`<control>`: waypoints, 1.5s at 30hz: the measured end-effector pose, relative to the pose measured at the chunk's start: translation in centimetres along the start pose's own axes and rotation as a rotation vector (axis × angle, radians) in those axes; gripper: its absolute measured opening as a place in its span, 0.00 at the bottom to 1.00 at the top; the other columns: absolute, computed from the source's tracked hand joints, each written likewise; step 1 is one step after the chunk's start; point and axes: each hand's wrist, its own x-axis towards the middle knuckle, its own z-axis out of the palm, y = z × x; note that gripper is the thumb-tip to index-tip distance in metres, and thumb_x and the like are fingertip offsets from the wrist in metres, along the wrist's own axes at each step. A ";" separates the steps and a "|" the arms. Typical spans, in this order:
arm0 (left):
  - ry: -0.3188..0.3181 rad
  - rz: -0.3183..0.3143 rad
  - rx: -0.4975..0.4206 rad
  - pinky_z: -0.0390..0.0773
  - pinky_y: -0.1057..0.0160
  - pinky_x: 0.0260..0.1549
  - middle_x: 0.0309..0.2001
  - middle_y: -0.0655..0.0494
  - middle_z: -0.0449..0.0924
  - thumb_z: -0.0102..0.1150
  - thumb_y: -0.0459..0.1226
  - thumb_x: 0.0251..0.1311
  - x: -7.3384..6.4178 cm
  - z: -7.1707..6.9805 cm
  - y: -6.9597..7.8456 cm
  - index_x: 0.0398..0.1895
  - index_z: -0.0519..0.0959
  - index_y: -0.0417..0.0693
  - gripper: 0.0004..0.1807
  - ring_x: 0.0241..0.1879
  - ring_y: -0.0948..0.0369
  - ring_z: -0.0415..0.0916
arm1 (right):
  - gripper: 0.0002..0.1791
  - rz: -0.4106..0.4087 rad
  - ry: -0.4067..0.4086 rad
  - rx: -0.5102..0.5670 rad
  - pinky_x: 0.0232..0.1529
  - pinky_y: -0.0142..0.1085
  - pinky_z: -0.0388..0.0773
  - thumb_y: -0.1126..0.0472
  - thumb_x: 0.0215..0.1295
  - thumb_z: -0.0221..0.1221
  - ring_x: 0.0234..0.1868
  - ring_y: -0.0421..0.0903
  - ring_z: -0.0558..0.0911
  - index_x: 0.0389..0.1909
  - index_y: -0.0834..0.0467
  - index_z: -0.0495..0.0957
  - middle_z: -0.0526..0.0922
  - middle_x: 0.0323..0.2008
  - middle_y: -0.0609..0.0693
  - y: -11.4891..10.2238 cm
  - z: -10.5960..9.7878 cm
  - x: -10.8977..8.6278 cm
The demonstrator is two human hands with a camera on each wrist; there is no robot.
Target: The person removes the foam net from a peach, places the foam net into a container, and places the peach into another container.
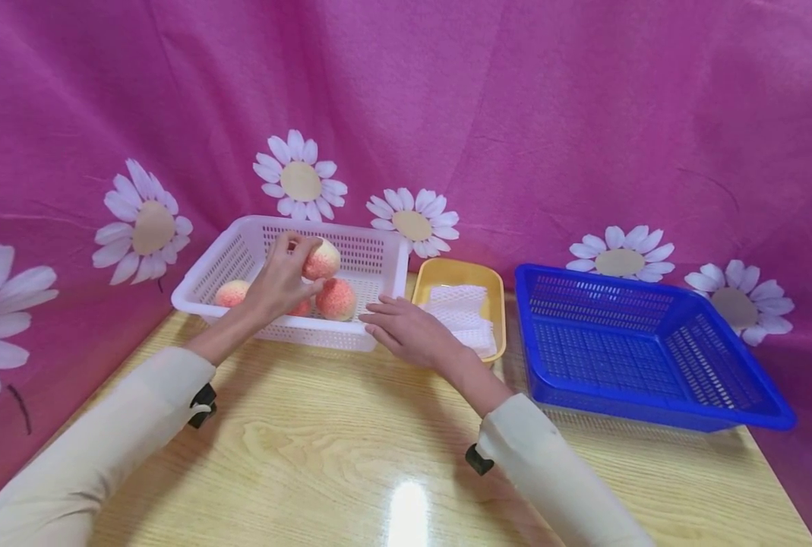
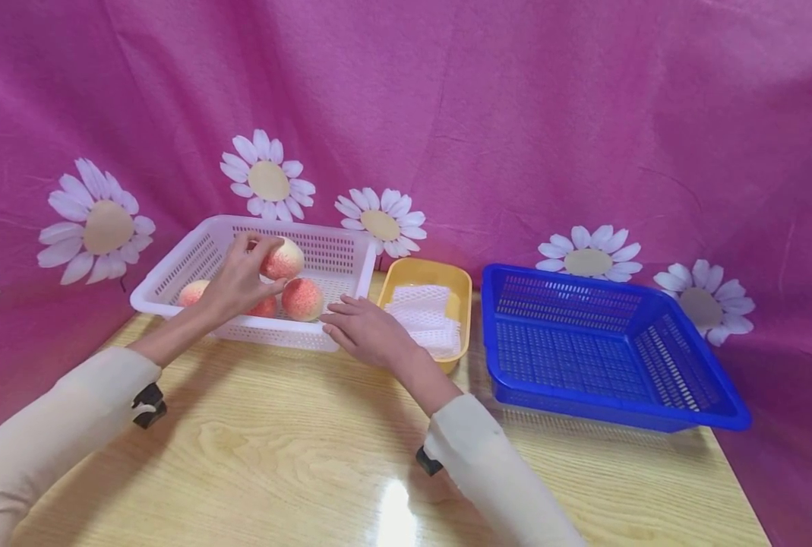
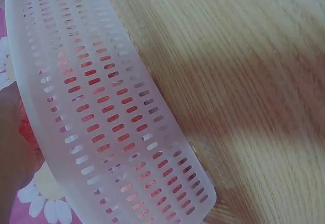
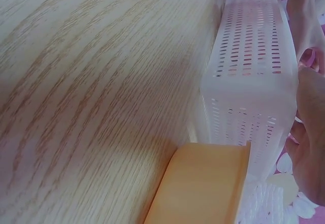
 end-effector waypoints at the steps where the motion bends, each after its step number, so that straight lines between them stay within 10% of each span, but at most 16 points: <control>1: -0.004 -0.001 -0.001 0.76 0.43 0.46 0.55 0.37 0.63 0.73 0.33 0.51 0.1 0.0 0.0 0.62 0.71 0.40 0.34 0.55 0.40 0.63 | 0.20 -0.003 0.001 -0.002 0.73 0.49 0.56 0.58 0.77 0.51 0.71 0.58 0.65 0.62 0.61 0.78 0.76 0.63 0.59 0.0 0.0 0.0; 45: -0.216 -0.145 0.094 0.75 0.39 0.47 0.57 0.34 0.61 0.70 0.34 0.56 2.4 1.0 -1.4 0.62 0.70 0.41 0.30 0.56 0.36 0.62 | 0.20 -0.035 0.002 -0.037 0.74 0.44 0.54 0.57 0.77 0.52 0.70 0.58 0.67 0.63 0.58 0.78 0.77 0.63 0.58 0.1 0.2 0.0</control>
